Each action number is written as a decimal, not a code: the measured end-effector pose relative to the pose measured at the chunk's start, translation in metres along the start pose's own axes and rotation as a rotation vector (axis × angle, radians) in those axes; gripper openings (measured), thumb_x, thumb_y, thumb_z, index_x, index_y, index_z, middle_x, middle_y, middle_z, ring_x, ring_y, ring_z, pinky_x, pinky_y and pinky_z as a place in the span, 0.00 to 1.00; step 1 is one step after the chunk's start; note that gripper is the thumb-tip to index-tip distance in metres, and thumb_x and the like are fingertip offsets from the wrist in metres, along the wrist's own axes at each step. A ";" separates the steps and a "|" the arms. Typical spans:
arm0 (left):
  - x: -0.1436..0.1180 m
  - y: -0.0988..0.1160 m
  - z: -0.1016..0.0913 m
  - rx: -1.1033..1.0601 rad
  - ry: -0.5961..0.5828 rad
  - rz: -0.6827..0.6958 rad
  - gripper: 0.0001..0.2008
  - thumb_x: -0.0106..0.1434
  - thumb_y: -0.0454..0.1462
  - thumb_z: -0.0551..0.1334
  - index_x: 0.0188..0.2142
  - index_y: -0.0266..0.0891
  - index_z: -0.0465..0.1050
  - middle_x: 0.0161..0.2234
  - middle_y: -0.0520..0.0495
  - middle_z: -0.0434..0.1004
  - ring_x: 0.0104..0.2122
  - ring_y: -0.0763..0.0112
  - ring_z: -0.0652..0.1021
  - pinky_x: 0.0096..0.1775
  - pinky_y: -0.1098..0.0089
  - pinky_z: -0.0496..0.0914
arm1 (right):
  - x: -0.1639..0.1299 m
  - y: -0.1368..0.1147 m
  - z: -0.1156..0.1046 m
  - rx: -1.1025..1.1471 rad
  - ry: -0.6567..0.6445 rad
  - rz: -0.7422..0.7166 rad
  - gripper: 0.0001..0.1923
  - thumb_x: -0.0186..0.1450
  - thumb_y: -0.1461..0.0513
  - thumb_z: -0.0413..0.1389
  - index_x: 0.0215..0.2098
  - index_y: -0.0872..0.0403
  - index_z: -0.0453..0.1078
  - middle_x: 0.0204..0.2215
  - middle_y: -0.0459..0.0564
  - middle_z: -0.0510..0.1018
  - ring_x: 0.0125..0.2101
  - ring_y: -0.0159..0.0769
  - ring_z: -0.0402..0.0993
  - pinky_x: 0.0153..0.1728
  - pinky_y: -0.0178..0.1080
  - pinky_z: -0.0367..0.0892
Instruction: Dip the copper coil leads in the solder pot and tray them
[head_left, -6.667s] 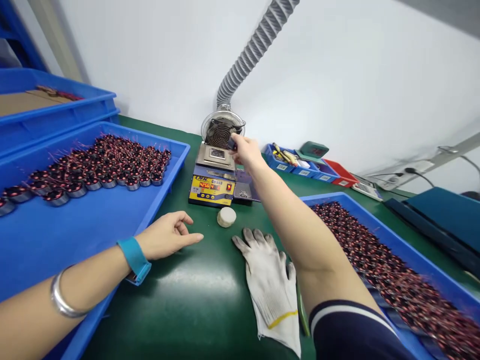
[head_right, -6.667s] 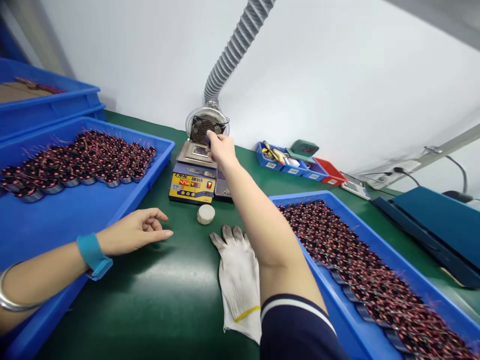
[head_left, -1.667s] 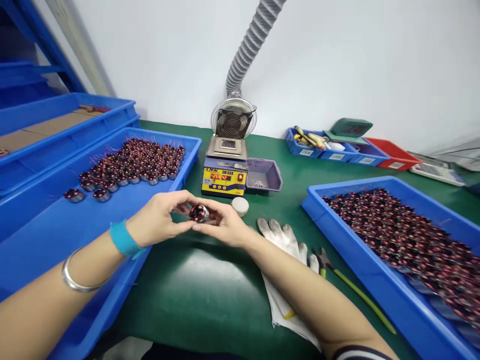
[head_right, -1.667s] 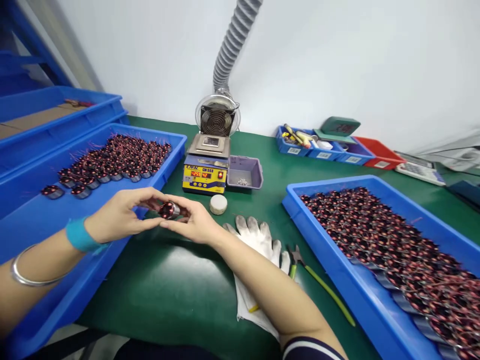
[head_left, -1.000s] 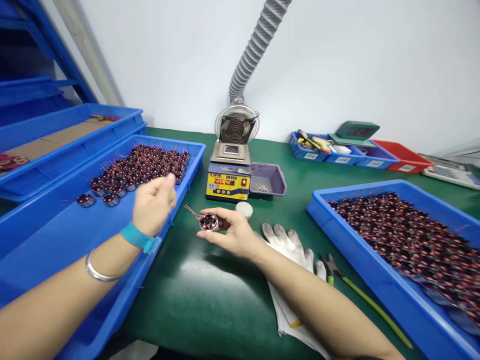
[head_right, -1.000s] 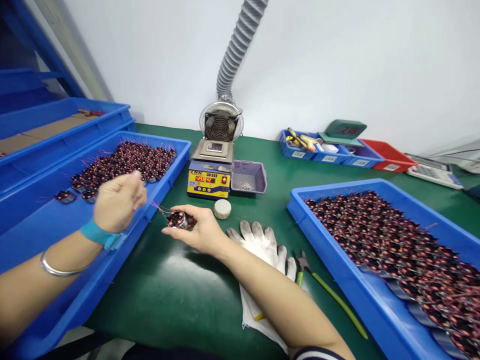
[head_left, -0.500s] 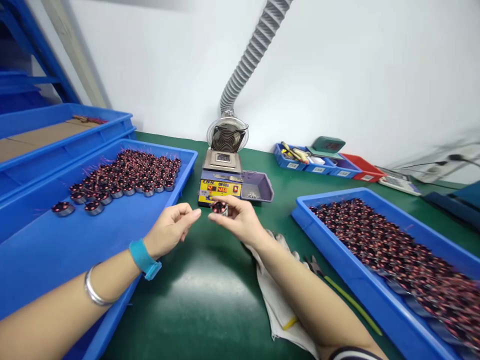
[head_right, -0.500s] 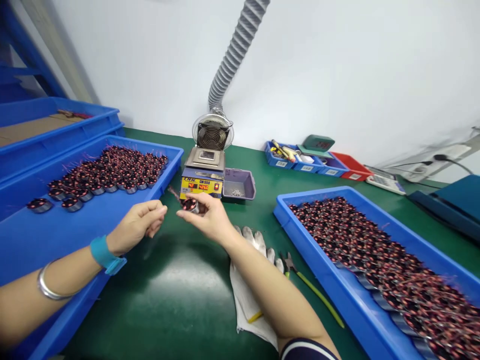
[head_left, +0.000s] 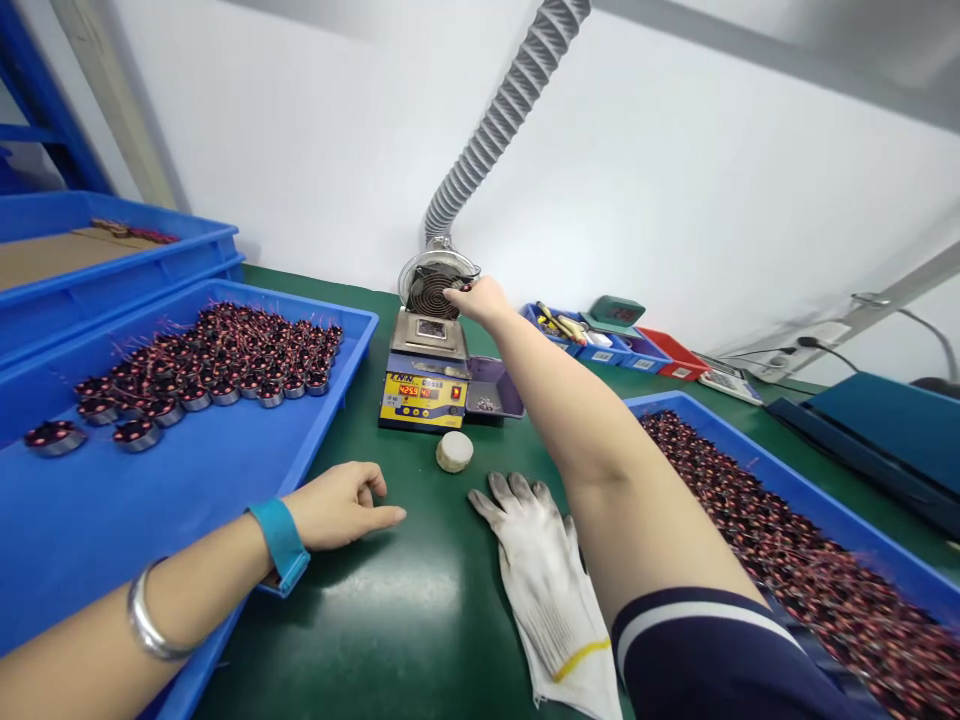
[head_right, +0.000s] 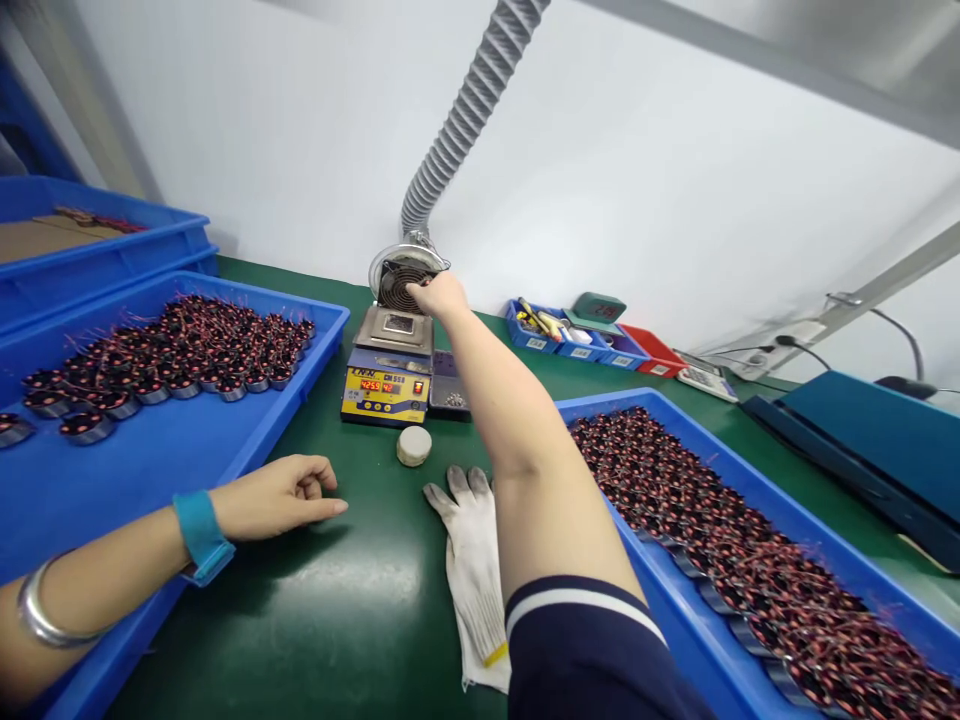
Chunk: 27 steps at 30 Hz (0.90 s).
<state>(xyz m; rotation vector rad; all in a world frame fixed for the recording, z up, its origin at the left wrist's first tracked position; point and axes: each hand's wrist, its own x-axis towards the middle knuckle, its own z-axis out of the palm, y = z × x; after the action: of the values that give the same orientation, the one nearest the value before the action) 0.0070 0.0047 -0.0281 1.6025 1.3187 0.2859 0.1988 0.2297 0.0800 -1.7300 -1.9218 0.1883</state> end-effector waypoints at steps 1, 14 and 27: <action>0.000 0.000 0.000 0.013 -0.008 0.001 0.21 0.47 0.52 0.62 0.31 0.38 0.65 0.19 0.54 0.70 0.20 0.70 0.70 0.23 0.72 0.59 | 0.004 -0.002 0.004 -0.016 0.008 0.012 0.14 0.58 0.54 0.54 0.31 0.58 0.68 0.34 0.57 0.76 0.39 0.42 0.72 0.41 0.40 0.67; 0.000 0.001 0.000 0.065 -0.030 -0.007 0.21 0.48 0.52 0.60 0.32 0.38 0.64 0.22 0.52 0.71 0.22 0.68 0.71 0.25 0.71 0.61 | 0.005 0.001 0.025 -0.073 -0.009 0.021 0.17 0.55 0.53 0.56 0.36 0.57 0.67 0.40 0.59 0.75 0.41 0.45 0.71 0.44 0.44 0.67; 0.003 -0.001 0.000 0.061 -0.029 -0.001 0.21 0.49 0.52 0.60 0.33 0.38 0.63 0.21 0.53 0.70 0.22 0.69 0.71 0.24 0.71 0.61 | 0.003 0.000 0.022 -0.038 0.009 0.071 0.17 0.56 0.52 0.54 0.34 0.57 0.68 0.35 0.56 0.75 0.40 0.43 0.72 0.41 0.41 0.67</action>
<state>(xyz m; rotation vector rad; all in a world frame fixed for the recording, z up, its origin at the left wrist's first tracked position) 0.0073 0.0068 -0.0298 1.6513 1.3173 0.2231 0.1882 0.2383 0.0629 -1.8223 -1.8703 0.1704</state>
